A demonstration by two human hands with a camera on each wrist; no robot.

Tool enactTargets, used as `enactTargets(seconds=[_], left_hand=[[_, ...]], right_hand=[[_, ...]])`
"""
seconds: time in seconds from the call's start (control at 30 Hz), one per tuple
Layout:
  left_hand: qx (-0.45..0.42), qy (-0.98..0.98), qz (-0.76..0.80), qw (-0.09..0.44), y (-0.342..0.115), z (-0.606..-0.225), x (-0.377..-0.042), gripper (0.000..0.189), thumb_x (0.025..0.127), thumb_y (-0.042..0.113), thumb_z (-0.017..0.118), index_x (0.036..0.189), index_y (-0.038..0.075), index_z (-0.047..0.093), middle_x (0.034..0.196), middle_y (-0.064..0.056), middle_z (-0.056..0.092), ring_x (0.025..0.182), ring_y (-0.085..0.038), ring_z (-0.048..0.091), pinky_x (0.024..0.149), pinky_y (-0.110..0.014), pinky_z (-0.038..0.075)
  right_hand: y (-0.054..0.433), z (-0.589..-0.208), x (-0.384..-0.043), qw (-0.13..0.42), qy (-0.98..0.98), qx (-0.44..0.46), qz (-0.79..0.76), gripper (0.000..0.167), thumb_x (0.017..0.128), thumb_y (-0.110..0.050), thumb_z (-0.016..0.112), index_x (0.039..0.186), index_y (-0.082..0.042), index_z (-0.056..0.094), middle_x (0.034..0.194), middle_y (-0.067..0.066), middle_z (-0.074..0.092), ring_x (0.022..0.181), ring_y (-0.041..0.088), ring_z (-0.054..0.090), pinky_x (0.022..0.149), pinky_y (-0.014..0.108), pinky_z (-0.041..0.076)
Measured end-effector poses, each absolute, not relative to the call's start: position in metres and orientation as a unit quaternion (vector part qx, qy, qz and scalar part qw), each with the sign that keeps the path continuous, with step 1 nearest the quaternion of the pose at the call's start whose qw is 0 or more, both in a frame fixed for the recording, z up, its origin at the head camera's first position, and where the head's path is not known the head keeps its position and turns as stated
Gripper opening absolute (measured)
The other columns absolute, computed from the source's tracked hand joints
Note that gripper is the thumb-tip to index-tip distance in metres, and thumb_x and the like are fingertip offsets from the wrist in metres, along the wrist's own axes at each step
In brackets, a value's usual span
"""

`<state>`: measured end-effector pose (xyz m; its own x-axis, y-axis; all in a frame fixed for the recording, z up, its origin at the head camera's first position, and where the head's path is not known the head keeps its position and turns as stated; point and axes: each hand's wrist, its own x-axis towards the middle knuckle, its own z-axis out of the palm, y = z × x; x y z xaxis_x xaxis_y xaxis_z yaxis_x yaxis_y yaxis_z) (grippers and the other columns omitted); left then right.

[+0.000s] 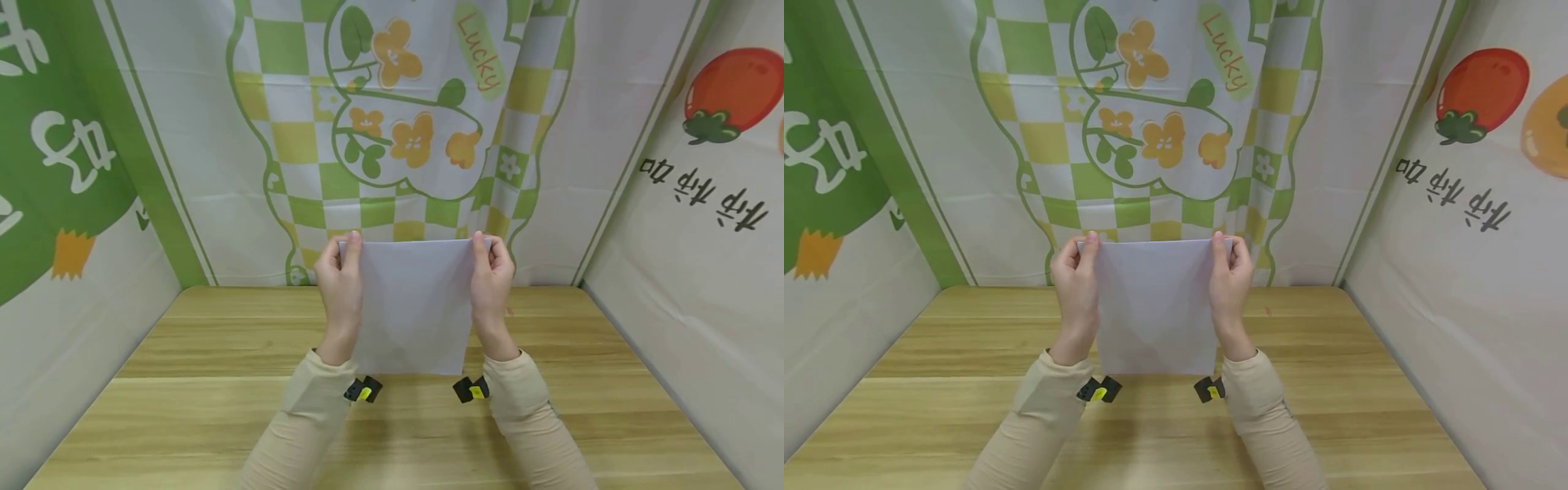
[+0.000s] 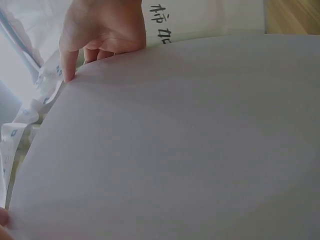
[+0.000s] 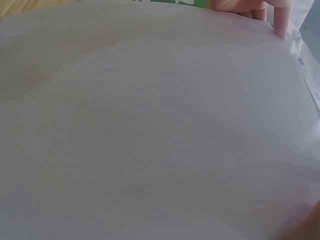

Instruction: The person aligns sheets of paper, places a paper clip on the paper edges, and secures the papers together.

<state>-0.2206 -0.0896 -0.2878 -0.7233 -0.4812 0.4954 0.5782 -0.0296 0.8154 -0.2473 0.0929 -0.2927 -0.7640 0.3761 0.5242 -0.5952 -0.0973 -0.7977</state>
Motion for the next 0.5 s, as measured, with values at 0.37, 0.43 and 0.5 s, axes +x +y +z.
enactTargets(seconds=[0.37,0.43,0.5], left_hand=[[-0.040,-0.603,-0.701,0.379,-0.0900,-0.2913,-0.2225,0.028,0.094,0.026,0.059,0.083,0.001,0.062,0.071,0.007,0.050,0.065,-0.009,0.038,0.063,-0.022,0.034],[-0.039,-0.605,-0.697,0.382,-0.0899,-0.2912,-0.2221,0.028,0.094,0.027,0.059,0.083,0.001,0.062,0.068,0.007,0.046,0.063,-0.009,0.037,0.061,-0.022,0.033],[-0.038,-0.608,-0.694,0.385,-0.0898,-0.2913,-0.2220,0.029,0.094,0.027,0.059,0.083,0.001,0.062,0.065,0.006,0.042,0.061,-0.010,0.035,0.059,-0.022,0.032]], right_hand=[[0.0922,-0.2981,-0.2519,0.343,-0.574,0.093,0.738,0.018,0.094,-0.021,0.059,0.077,-0.016,0.054,0.068,-0.007,0.048,0.063,0.004,0.042,0.057,0.016,0.033],[0.0919,-0.2982,-0.2519,0.343,-0.574,0.093,0.738,0.018,0.094,-0.021,0.059,0.078,-0.017,0.055,0.069,-0.007,0.050,0.064,0.004,0.044,0.058,0.016,0.034],[0.0918,-0.2980,-0.2518,0.343,-0.575,0.091,0.737,0.017,0.094,-0.021,0.059,0.078,-0.017,0.055,0.068,-0.007,0.049,0.064,0.004,0.044,0.058,0.017,0.034]])
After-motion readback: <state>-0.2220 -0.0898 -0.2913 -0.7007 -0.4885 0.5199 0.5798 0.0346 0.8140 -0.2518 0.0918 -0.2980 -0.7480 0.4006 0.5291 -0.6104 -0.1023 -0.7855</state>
